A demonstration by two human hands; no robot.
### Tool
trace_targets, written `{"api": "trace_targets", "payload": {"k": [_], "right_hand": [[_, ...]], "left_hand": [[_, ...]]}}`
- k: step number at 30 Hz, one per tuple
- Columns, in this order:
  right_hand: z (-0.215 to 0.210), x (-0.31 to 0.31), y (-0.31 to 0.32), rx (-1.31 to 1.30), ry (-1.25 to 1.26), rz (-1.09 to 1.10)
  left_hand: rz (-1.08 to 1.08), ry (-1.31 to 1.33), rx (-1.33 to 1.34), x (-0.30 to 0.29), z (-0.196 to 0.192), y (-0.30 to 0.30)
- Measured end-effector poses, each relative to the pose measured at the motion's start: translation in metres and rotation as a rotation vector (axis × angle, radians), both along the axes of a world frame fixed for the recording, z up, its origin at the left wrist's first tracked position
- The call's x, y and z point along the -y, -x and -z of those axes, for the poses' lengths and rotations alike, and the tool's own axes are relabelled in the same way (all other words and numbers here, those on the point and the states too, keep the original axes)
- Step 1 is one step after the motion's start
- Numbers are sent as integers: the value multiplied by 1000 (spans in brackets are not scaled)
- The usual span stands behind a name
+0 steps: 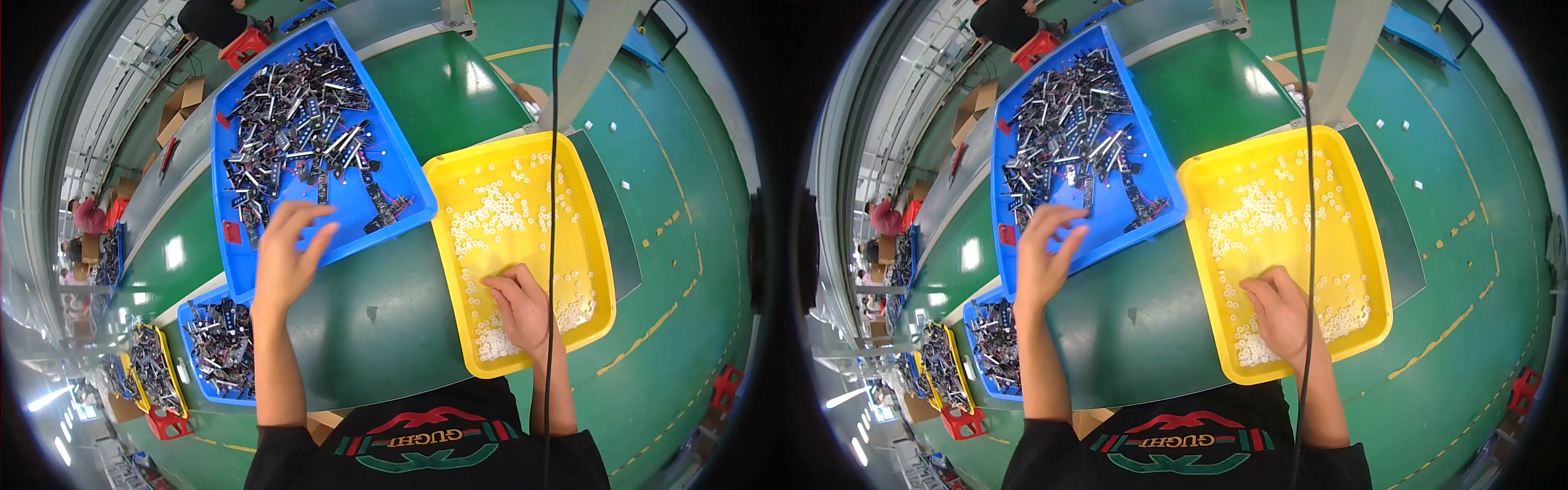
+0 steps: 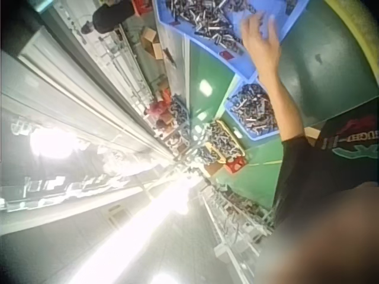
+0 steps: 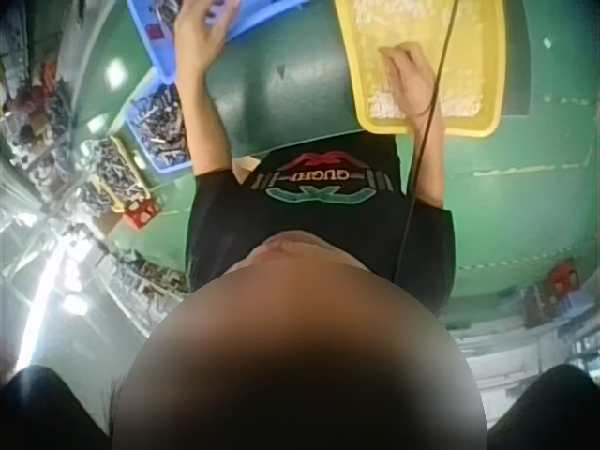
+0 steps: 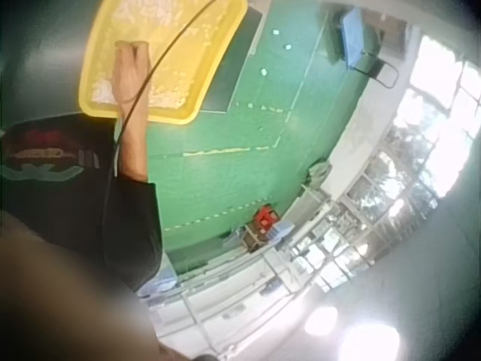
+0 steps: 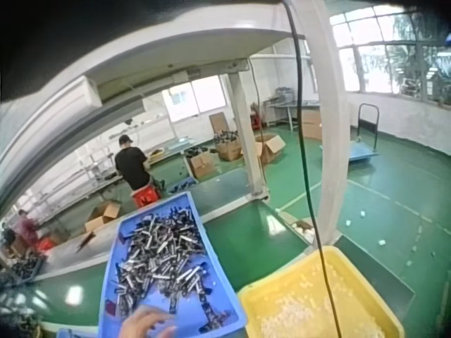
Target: The person assembles small electronic components by hand. They pick up circuit boards from a blue bin and attach small white cylindrical parts from a yellow bin, inserting them into the boards and placing the finished units back into the bin.
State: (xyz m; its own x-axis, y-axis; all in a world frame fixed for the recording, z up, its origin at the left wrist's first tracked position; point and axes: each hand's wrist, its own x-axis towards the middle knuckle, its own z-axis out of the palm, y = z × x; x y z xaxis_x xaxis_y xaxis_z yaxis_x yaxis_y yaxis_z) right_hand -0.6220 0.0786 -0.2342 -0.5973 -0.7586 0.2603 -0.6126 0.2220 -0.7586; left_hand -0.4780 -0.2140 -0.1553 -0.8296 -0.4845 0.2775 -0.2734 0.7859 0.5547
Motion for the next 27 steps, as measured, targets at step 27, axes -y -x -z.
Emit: {"api": "trace_targets", "payload": {"k": [27], "right_hand": [[-2,-2,0,-21,64,12]], "left_hand": [[61,43,-208,26,16,50]]}}
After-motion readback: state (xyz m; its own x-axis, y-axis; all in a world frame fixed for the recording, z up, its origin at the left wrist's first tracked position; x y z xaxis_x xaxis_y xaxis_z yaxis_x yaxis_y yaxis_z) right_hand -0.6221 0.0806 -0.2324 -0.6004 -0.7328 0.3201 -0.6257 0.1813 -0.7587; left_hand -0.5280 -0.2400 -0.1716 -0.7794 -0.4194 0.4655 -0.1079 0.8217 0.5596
